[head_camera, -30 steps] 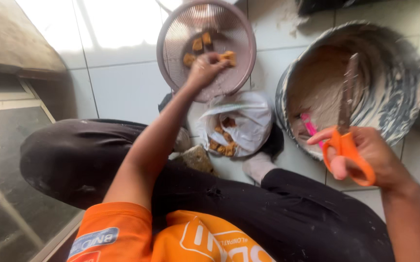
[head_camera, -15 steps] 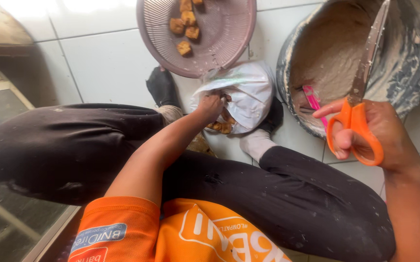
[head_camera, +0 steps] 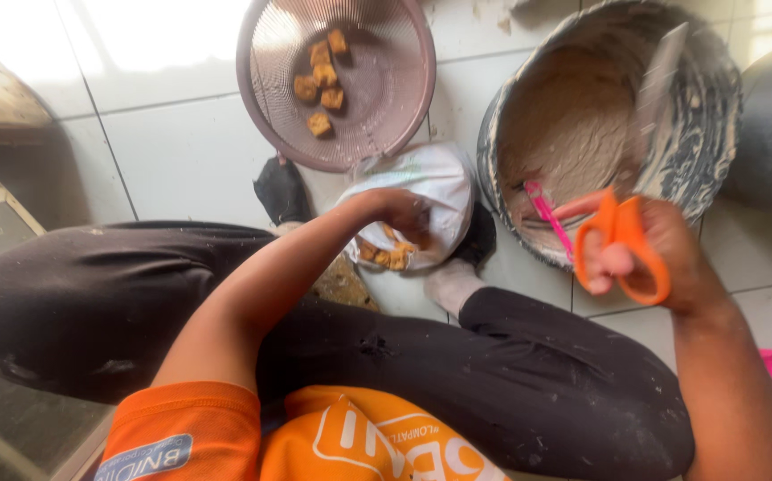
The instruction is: The person scoops batter onto small fried dough pieces using a pink spatula, then uses orange scissors to trim the coated pieces. Trimmed pieces are placed into a brown colander. The person also uses a slotted spoon to retrieve fried pieces from a pot of hot oil and transfers them to a blue basket.
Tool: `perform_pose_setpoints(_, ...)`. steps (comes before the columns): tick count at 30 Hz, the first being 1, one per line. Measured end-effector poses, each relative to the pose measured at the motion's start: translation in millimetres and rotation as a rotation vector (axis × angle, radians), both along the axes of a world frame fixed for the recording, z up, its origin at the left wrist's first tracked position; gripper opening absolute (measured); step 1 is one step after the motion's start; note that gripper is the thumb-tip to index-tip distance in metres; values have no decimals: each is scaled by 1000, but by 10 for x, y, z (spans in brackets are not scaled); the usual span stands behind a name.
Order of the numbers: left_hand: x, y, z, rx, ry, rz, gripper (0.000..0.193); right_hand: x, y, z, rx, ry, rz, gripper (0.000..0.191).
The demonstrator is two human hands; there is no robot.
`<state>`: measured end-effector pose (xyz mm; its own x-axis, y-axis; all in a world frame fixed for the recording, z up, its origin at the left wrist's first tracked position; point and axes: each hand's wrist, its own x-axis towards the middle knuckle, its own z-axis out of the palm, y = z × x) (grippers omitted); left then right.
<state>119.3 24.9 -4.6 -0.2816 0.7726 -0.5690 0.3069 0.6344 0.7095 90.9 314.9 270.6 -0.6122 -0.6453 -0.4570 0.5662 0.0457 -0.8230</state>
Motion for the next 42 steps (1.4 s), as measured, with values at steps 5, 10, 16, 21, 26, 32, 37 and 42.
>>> perform_pose_setpoints(5,-521,138,1332,994,-610,1081,43,29,-161,129,21,-48,317,113)
perform_pose_setpoints(10,-467,189,2177,1470,-852,1342,44,37,-315,335,4,-55,406,121)
perform_pose_setpoints(16,-320,210,2315,1395,-726,1383,43,62,-284,365,-78,-158,409,121)
perform_pose_setpoints(21,-155,344,2289,1336,-423,1174,29,89,-205,339,-255,-190,396,108)
perform_pose_setpoints(26,-193,391,2275,1308,-486,1264,31,6,-331,237,71,-138,254,73)
perform_pose_setpoints(32,-229,323,2059,1166,-652,1346,38,-82,-610,282,764,254,302,38)
perform_pose_setpoints(37,-359,422,1360,1235,-657,1496,37,-89,-692,262,886,262,253,36)
perform_pose_setpoints(42,-652,-352,567,473,79,1937,45,-89,-465,75,558,16,-41,38)
